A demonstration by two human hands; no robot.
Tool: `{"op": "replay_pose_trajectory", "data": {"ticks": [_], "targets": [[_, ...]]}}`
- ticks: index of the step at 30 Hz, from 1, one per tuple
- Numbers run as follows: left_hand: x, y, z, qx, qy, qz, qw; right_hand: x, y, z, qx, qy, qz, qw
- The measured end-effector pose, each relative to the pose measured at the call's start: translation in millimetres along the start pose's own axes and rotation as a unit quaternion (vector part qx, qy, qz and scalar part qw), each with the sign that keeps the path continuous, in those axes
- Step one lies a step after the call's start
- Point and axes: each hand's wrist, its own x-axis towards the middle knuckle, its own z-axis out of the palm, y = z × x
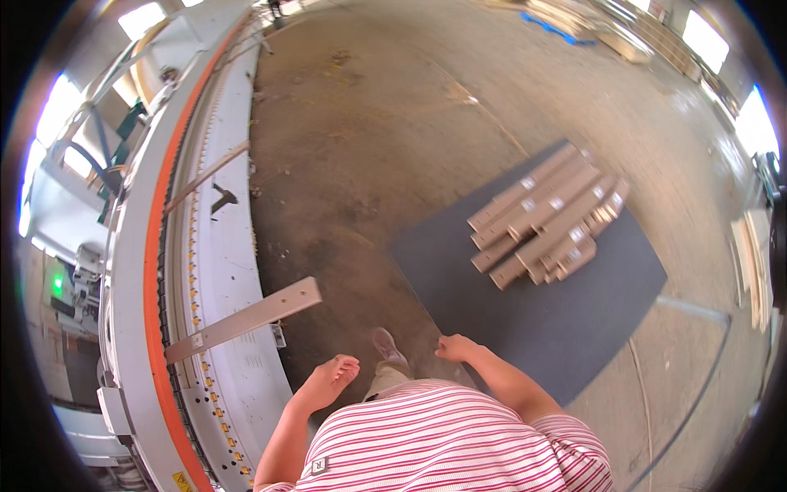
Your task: The person picks up wooden planks from a stack on the floor and places them into a machine. They handle the planks one by one, feeding them into the processing equipment and then moving them to a collection area.
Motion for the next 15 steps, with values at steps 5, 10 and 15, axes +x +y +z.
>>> {"op": "replay_pose_trajectory", "data": {"ticks": [5, 10, 15], "targets": [[31, -15, -111, 0.103, 0.262, 0.132, 0.95, 99, -41, -57, 0.001, 0.063, 0.01, 0.998], [95, -55, -184, 0.281, 0.332, 0.116, 0.893, 164, -49, -92, -0.01, 0.114, 0.042, 0.993], [167, -69, -214, 0.34, 0.274, 0.072, 0.897, 186, -38, -103, 0.01, 0.112, 0.078, 0.991]]}}
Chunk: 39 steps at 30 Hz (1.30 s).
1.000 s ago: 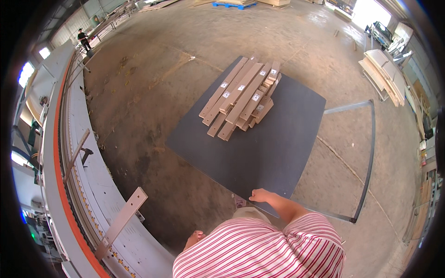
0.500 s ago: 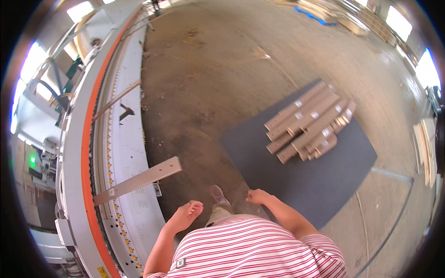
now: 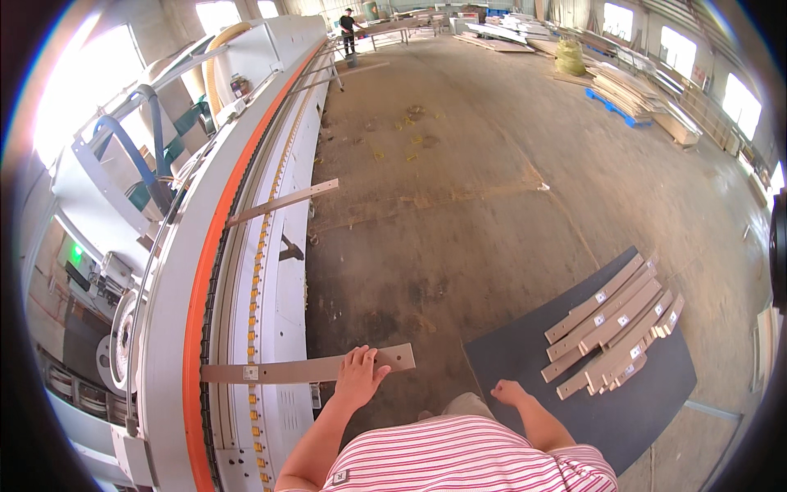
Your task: The person picks up wooden planks from a stack on the floor and places them into a machine. They handle the planks one by one, feeding them into the processing equipment and then moving them to a collection area.
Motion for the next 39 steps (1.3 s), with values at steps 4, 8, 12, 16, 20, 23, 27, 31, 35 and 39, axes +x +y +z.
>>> {"op": "replay_pose_trajectory", "data": {"ticks": [4, 8, 12, 16, 20, 23, 27, 31, 35, 39], "targets": [[59, -7, 0, 0.023, -0.085, -0.043, 0.995, 23, 25, -10, -0.008, 0.006, 0.008, 1.0], [124, 7, -7, 0.027, -0.13, 0.007, 0.991, 44, 69, -14, -0.089, 0.054, -0.061, 0.993], [199, 38, -12, -0.01, -0.139, 0.059, 0.988, 63, 92, -31, -0.005, -0.015, 0.1, 0.995], [288, 83, 13, -0.065, -0.195, 0.189, 0.96, 72, 84, -69, 0.109, 0.069, 0.164, 0.978], [368, 129, 76, -0.147, -0.288, 0.299, 0.898, 57, 69, -78, 0.319, 0.166, 0.248, 0.9], [429, 148, 140, -0.17, -0.374, 0.304, 0.86, 49, 55, -58, 0.39, 0.222, 0.289, 0.846], [508, 140, 241, -0.118, -0.503, 0.293, 0.804, 37, 34, -30, 0.417, 0.269, 0.375, 0.782], [590, 139, 329, 0.001, -0.624, 0.342, 0.702, 36, -2, -32, 0.493, 0.286, 0.465, 0.677], [665, 168, 356, 0.024, -0.679, 0.239, 0.694, 58, -45, -66, 0.519, 0.299, 0.544, 0.588], [732, 226, 369, 0.038, -0.671, 0.249, 0.697, 81, -74, -107, 0.531, 0.298, 0.521, 0.598]]}}
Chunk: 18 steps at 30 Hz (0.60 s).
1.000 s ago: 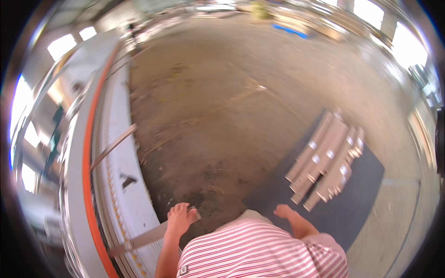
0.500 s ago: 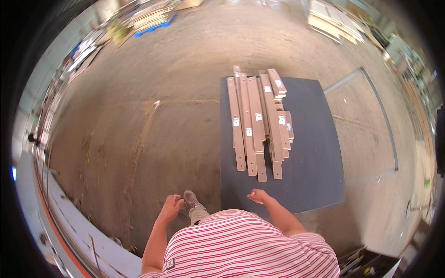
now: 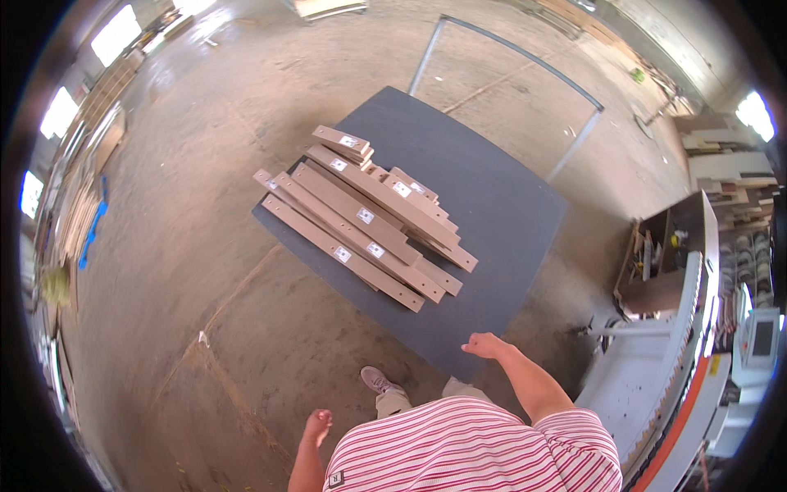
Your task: The person picks up wooden planks from a stack on the floor and places them into a machine. They handle the planks one by one, feeding them into the processing equipment and then moving them to a collection area.
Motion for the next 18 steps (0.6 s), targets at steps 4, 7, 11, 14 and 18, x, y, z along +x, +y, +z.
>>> {"op": "replay_pose_trajectory", "data": {"ticks": [4, 7, 11, 14, 18], "targets": [[48, 39, -46, 0.016, 0.007, -0.052, 0.999, -27, -22, 21, 0.105, 0.063, 0.043, 0.992], [91, 95, -54, 0.058, -0.035, 0.024, 0.997, -47, -10, 43, 0.15, 0.114, 0.094, 0.978], [125, 191, -57, 0.147, -0.088, 0.148, 0.974, -65, 25, 84, 0.121, 0.082, 0.159, 0.976], [114, 233, -52, 0.063, -0.081, 0.149, 0.984, -49, 50, 103, 0.168, 0.01, 0.181, 0.969], [100, 253, -49, -0.015, -0.088, 0.104, 0.991, 7, 66, 94, 0.199, 0.021, 0.224, 0.954]]}}
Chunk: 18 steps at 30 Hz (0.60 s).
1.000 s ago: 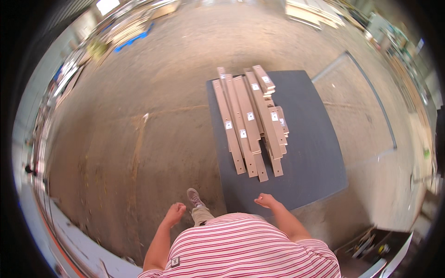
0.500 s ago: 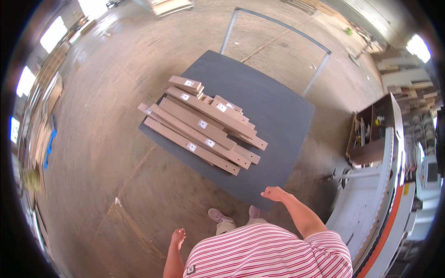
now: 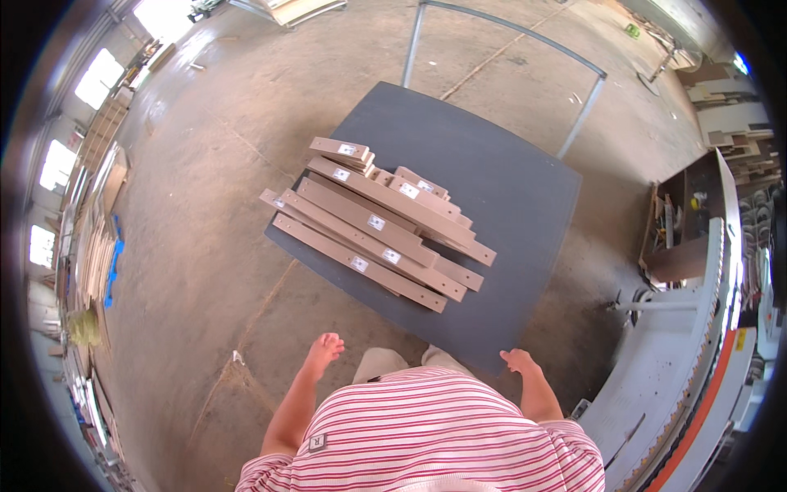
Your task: The person picks up wooden planks from a stack on the floor and places them into a machine. They handle the planks one by one, feeding them into the processing equipment and then moving them to a collection area.
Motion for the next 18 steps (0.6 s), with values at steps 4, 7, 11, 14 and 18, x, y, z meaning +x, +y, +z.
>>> {"op": "replay_pose_trajectory", "data": {"ticks": [4, 7, 11, 14, 18], "targets": [[26, -5, -19, -0.048, 0.024, -0.106, 0.993, 51, -69, -34, -0.041, 0.17, -0.145, 0.974], [75, -6, -49, -0.077, 0.041, -0.149, 0.985, 73, -142, -76, 0.026, 0.228, -0.175, 0.958], [179, 24, -87, -0.114, 0.032, -0.16, 0.98, 99, -236, -121, 0.113, 0.257, -0.167, 0.945], [265, 55, -95, -0.142, 0.052, -0.166, 0.974, 130, -288, -143, 0.126, 0.312, -0.2, 0.92], [355, 83, -86, -0.206, 0.095, -0.166, 0.96, 194, -352, -173, 0.099, 0.363, -0.205, 0.904]]}}
